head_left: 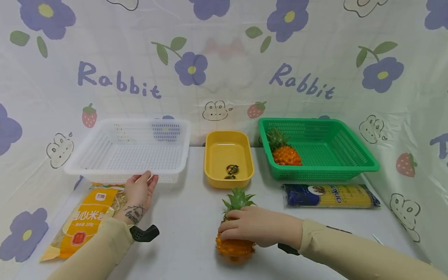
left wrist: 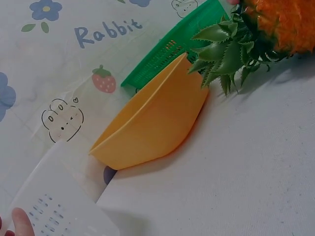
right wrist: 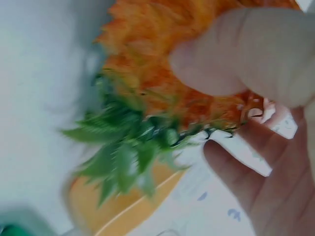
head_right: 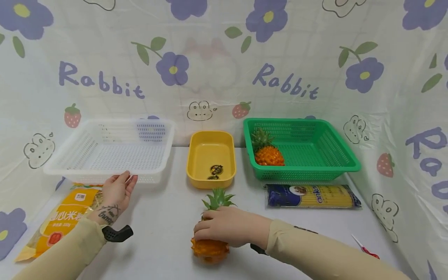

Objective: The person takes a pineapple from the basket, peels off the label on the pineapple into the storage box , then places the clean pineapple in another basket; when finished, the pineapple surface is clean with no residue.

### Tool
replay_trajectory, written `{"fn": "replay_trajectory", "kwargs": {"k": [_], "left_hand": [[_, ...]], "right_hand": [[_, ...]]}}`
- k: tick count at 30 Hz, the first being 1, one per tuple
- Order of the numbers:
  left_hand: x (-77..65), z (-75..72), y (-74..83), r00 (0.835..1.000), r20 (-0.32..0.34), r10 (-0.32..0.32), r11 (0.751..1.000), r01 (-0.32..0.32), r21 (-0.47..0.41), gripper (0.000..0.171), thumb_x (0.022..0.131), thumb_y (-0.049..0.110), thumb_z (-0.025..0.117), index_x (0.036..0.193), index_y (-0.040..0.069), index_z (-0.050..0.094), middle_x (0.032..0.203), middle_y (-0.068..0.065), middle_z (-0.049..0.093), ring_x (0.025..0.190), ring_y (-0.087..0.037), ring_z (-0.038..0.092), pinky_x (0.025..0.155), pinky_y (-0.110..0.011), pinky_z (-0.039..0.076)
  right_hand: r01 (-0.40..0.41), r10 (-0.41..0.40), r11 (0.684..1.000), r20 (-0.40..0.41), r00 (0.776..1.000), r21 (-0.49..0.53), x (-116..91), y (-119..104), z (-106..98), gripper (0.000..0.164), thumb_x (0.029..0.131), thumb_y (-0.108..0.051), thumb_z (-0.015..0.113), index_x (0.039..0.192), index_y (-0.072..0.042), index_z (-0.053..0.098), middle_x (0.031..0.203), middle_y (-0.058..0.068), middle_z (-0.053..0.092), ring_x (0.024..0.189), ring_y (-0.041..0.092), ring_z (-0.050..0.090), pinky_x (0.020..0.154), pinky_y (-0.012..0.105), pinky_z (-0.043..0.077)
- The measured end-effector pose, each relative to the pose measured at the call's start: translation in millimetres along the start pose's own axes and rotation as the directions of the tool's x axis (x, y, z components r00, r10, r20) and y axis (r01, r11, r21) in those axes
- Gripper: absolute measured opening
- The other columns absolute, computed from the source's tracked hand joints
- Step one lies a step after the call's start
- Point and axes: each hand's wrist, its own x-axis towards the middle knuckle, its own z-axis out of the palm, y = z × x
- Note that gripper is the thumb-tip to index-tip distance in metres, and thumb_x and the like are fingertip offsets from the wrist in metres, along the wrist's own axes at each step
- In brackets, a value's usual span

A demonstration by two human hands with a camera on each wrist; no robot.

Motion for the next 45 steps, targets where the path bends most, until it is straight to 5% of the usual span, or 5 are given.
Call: {"fn": "replay_trajectory", "kwargs": {"k": [9,17,22,34,45], "left_hand": [[-0.8,1.1,0.6,1.0,-0.013,0.001,1.0,-0.001,-0.009,0.027,0.092,0.011,0.054,0.113,0.011,0.038,0.105,-0.004,0.042,0.091,-0.013,0.054,0.084,-0.02,0.05],[-0.4,0.5,-0.3,1.0,-0.018,0.005,1.0,-0.005,-0.015,0.023,0.092,0.011,0.054,0.108,0.011,0.039,0.105,-0.004,0.042,0.09,-0.013,0.054,0.083,-0.02,0.05],[-0.1,0.5,-0.8,1.0,-0.009,0.018,1.0,-0.018,-0.013,0.022,0.091,0.011,0.055,0.103,0.012,0.037,0.104,-0.004,0.04,0.091,-0.014,0.053,0.084,-0.02,0.05],[-0.4,1.0,0.5,1.0,-0.01,0.012,1.0,-0.012,0.005,0.027,0.091,0.014,0.056,0.112,0.011,0.038,0.106,-0.003,0.042,0.097,-0.015,0.052,0.087,-0.02,0.049],[2.0,-0.3,-1.9,1.0,-0.024,0.009,1.0,-0.01,-0.011,0.023,0.091,0.01,0.055,0.108,0.011,0.039,0.105,-0.004,0.042,0.091,-0.014,0.053,0.083,-0.02,0.05]], "right_hand": [[0.031,-0.041,0.991,-0.076,0.996,-0.132,-29,5,11,0.055,0.079,-0.013,0.072,0.125,-0.032,0.048,0.138,-0.007,0.044,0.118,0.018,0.049,0.081,0.028,0.051],[-0.075,0.086,0.985,-0.061,0.994,0.155,-34,0,10,0.052,0.077,-0.008,0.068,0.122,-0.027,0.051,0.136,-0.005,0.046,0.117,0.019,0.045,0.082,0.035,0.049],[-0.219,0.249,0.906,-0.039,0.968,0.362,-26,-10,3,0.016,0.089,-0.032,0.056,0.101,-0.023,0.058,0.124,-0.004,0.052,0.108,0.017,0.048,0.077,0.036,0.047],[-0.605,0.597,0.6,0.21,0.774,0.523,-2,-24,-2,0.081,0.067,-0.047,0.077,0.134,-0.016,0.045,0.139,0.016,0.035,0.104,0.036,0.051,0.074,0.047,0.051],[-0.626,0.589,0.548,0.276,0.759,0.554,6,-24,-5,0.074,0.061,-0.04,0.081,0.126,-0.017,0.054,0.125,0.01,0.046,0.092,0.025,0.051,0.073,0.042,0.051]]}}
